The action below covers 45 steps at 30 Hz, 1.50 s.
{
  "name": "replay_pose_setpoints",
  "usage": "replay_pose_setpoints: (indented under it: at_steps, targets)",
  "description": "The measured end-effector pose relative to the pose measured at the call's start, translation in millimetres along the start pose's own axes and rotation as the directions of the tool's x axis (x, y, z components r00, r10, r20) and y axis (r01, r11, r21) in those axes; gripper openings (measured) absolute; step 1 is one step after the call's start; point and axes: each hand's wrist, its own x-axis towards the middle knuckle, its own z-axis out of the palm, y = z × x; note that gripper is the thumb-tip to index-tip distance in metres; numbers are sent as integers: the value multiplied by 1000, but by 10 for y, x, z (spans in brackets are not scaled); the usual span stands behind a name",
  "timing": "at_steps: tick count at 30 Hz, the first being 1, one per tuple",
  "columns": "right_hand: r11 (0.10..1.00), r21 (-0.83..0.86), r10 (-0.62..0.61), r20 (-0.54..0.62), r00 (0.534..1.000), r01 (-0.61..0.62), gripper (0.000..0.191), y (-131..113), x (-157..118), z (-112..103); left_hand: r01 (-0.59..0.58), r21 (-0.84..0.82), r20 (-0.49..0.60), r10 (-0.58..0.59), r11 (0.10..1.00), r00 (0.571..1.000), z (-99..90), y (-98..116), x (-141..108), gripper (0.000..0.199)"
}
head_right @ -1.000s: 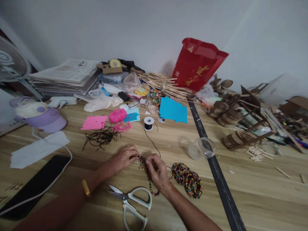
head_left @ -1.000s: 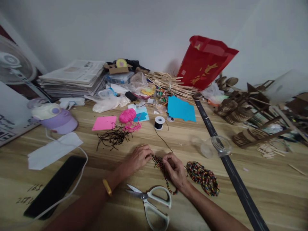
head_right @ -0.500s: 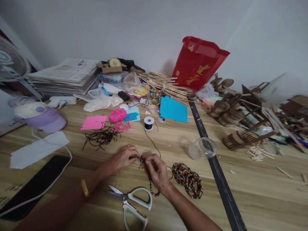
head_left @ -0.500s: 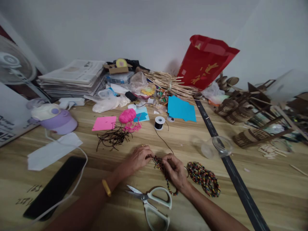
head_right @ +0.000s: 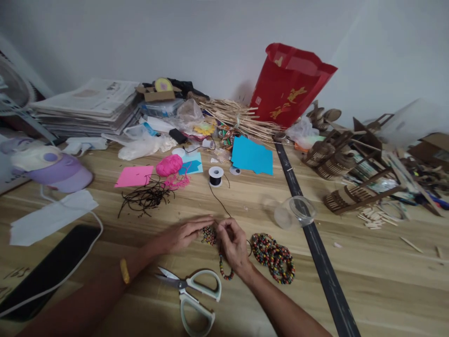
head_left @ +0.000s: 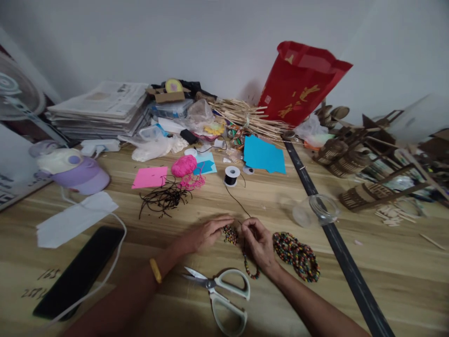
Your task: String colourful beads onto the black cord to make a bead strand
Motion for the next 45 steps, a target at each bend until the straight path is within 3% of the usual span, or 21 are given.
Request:
replay_pose_setpoints:
  at_steps: [7, 12, 17, 29, 33, 38, 45]
  targets:
    - [998, 57, 24, -41, 999, -22, 26, -32, 32, -3, -58, 58, 148, 49, 997, 988, 17, 134, -28, 63]
    - [997, 57, 46, -29, 999, -45, 28, -49, 39, -4, -116, 29, 154, 111, 993, 982, 7, 165, -29, 68]
    - [996, 68, 58, -20, 998, -57, 25, -47, 38, -10, -116, -22, 148, 118, 993, 982, 34, 93, -21, 60]
    - [1000, 13, 0, 2, 1000, 0, 18, -35, 42, -24, 13, -183, 68, -1, 983, 998, -30, 17, 26, 51]
    - [998, 60, 33, -22, 999, -31, 18, 8, 28, -16, 52, -140, -41, -58, 989, 997, -43, -19, 30, 48]
    - [995, 82, 51, -22, 998, -49, 18, 50, 16, -10, 75, -64, -222, -88, 995, 971, -58, -68, 72, 23]
    - [998, 58, 27, -10, 1000, -26, 16, 8, 25, -13, 156, 67, -185, -141, 986, 973, -135, -88, 57, 8]
